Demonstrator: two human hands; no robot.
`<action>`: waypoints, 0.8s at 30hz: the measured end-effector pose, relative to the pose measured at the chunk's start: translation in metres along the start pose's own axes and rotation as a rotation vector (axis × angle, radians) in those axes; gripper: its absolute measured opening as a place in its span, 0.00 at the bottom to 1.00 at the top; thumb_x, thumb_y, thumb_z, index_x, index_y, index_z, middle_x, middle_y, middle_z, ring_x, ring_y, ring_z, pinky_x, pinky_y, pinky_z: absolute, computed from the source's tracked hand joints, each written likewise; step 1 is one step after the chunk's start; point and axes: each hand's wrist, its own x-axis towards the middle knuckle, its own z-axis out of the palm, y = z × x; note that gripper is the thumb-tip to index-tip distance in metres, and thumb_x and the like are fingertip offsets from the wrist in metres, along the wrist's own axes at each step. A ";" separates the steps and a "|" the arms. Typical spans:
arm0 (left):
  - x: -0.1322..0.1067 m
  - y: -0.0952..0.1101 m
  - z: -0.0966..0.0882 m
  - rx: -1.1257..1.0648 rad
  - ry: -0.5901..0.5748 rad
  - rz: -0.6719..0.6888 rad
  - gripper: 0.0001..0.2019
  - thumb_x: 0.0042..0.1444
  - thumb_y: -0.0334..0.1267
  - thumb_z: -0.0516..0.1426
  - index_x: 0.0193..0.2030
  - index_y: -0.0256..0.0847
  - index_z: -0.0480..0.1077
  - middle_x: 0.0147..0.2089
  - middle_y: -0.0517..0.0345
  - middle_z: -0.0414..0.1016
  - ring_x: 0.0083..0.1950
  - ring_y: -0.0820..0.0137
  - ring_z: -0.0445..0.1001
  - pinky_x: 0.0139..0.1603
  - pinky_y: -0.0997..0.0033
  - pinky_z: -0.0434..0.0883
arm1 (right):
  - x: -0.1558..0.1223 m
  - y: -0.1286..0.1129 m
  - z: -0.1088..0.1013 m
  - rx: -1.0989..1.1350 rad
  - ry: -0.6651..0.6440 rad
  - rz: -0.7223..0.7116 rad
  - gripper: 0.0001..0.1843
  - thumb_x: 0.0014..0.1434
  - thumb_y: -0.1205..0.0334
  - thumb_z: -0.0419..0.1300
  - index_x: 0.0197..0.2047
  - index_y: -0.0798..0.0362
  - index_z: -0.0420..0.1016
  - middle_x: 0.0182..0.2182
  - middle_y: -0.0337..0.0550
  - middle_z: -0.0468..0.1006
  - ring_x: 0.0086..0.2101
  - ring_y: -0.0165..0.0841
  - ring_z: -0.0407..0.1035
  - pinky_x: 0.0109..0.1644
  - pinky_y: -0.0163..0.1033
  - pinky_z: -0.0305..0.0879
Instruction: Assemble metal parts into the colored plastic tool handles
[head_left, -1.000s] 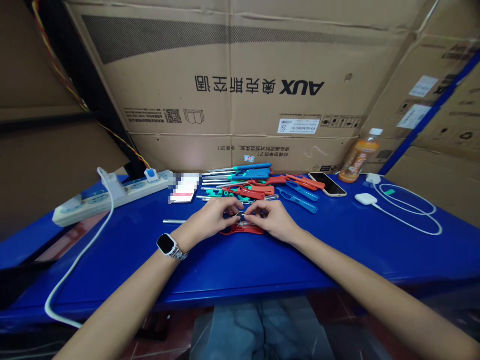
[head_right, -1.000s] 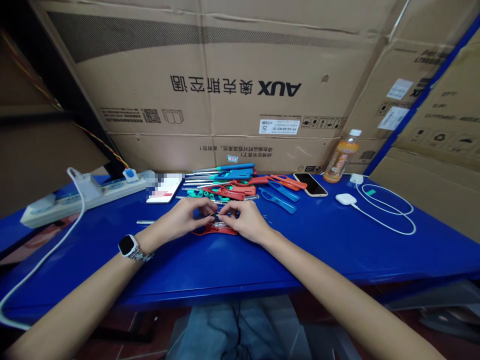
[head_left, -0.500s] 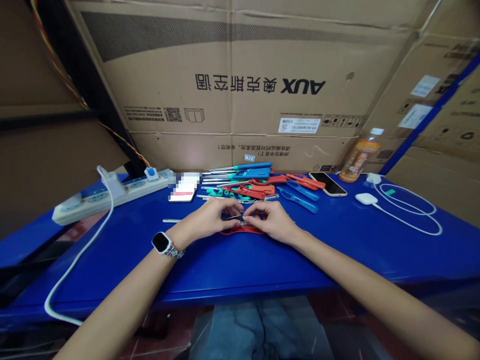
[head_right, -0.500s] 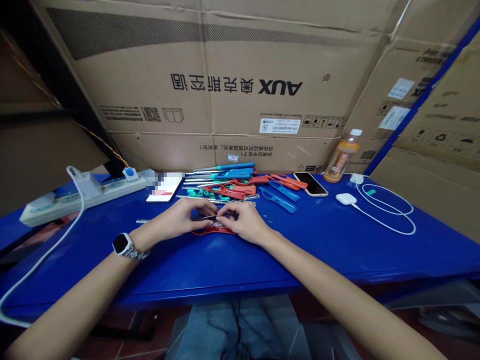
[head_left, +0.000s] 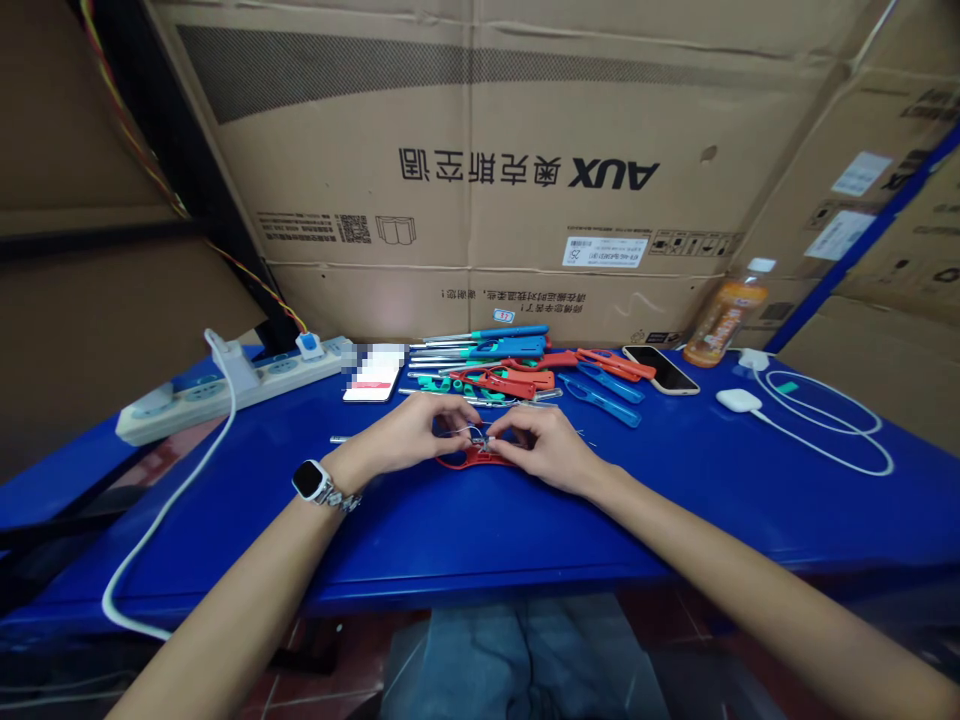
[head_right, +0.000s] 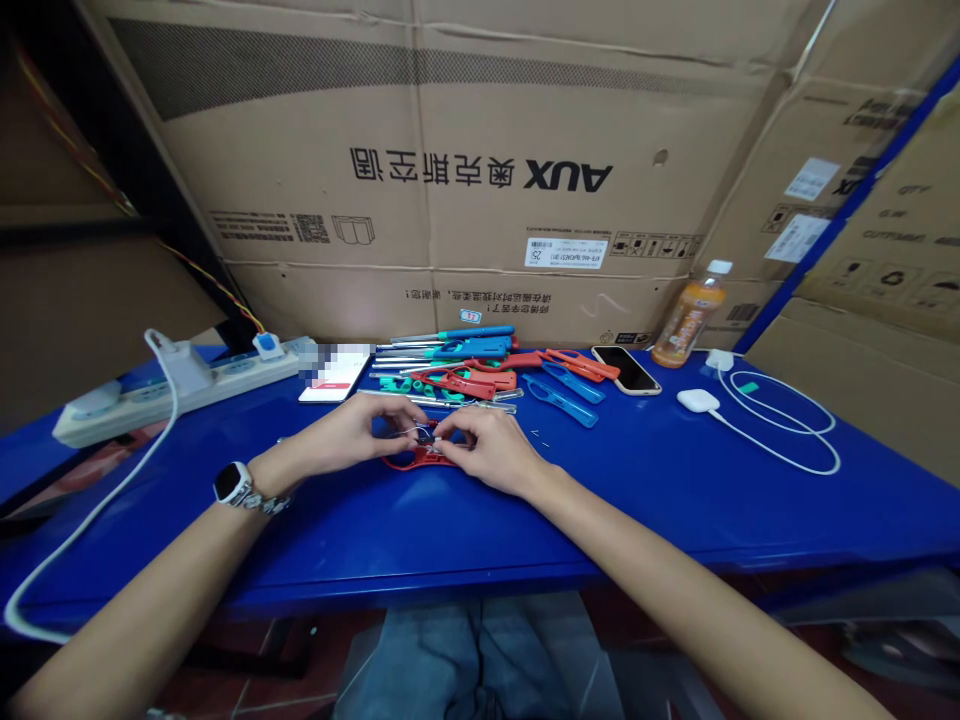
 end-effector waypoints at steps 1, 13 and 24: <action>0.000 0.000 0.000 -0.004 -0.013 -0.013 0.11 0.56 0.37 0.59 0.45 0.36 0.73 0.36 0.53 0.81 0.36 0.68 0.78 0.40 0.67 0.74 | -0.001 -0.001 0.001 -0.029 0.002 -0.025 0.06 0.59 0.61 0.64 0.38 0.52 0.81 0.29 0.40 0.78 0.27 0.28 0.66 0.33 0.34 0.59; -0.017 -0.010 -0.009 0.156 -0.085 -0.174 0.20 0.47 0.47 0.66 0.44 0.37 0.75 0.40 0.54 0.77 0.39 0.65 0.72 0.43 0.65 0.70 | -0.004 -0.004 0.003 -0.117 0.017 -0.043 0.03 0.59 0.63 0.63 0.36 0.51 0.78 0.34 0.39 0.76 0.34 0.30 0.70 0.36 0.34 0.62; -0.016 -0.013 -0.001 0.122 -0.062 -0.088 0.18 0.50 0.45 0.66 0.45 0.38 0.75 0.38 0.56 0.77 0.36 0.68 0.72 0.39 0.69 0.69 | -0.003 -0.005 0.003 -0.117 -0.041 -0.022 0.05 0.60 0.61 0.64 0.37 0.49 0.81 0.35 0.39 0.76 0.37 0.31 0.70 0.39 0.36 0.61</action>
